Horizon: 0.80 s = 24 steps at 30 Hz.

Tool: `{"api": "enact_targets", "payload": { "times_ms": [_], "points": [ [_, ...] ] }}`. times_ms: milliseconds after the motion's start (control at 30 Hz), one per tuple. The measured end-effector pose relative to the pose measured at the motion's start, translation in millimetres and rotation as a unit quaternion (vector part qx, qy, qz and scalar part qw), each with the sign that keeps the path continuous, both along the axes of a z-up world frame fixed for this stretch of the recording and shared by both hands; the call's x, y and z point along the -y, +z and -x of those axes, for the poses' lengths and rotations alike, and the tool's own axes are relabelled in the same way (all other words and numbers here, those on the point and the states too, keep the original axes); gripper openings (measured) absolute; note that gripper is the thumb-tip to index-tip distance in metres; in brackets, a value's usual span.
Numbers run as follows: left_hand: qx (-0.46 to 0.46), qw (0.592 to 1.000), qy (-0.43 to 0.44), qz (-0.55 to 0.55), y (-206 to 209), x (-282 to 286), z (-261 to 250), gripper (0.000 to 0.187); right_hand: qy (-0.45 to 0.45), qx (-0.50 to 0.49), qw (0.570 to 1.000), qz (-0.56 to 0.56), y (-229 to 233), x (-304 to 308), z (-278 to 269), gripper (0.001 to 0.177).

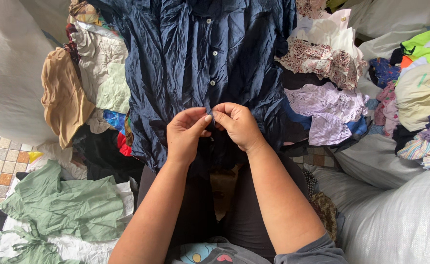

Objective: The person picks up several garments from a pile, buttoning a white and green blouse, a patterned tan shirt, and a dark blue shirt before returning them to the pile.

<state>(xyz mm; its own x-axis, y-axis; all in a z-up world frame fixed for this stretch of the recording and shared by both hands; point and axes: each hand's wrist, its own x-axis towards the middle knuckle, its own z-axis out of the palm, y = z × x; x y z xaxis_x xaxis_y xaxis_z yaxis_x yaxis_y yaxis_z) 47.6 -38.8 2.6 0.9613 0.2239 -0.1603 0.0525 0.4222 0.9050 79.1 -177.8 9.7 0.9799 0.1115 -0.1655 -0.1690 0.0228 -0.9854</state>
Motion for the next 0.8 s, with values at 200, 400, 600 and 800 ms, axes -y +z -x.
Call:
{"api": "enact_targets", "payload": {
  "times_ms": [200,400,600,800],
  "points": [
    [0.013,0.998,0.011,-0.064,-8.6,-1.5,-2.3,0.017,0.004,-0.009,1.0,0.029,-5.5,1.8,-1.4,0.011],
    [0.086,0.975,0.026,-0.205,-8.4,-5.3,-4.2,0.014,-0.031,0.028,0.997,0.058,3.5,-4.8,4.1,0.016],
    [0.023,0.987,0.009,-0.158,-8.3,-1.1,-2.1,0.017,-0.06,0.028,0.995,0.072,-17.4,-11.2,2.9,0.021],
    [0.07,0.97,0.02,-0.234,11.0,-15.1,-27.0,0.016,-0.012,0.213,0.906,0.365,6.1,-12.6,10.8,0.019]
  ]
}}
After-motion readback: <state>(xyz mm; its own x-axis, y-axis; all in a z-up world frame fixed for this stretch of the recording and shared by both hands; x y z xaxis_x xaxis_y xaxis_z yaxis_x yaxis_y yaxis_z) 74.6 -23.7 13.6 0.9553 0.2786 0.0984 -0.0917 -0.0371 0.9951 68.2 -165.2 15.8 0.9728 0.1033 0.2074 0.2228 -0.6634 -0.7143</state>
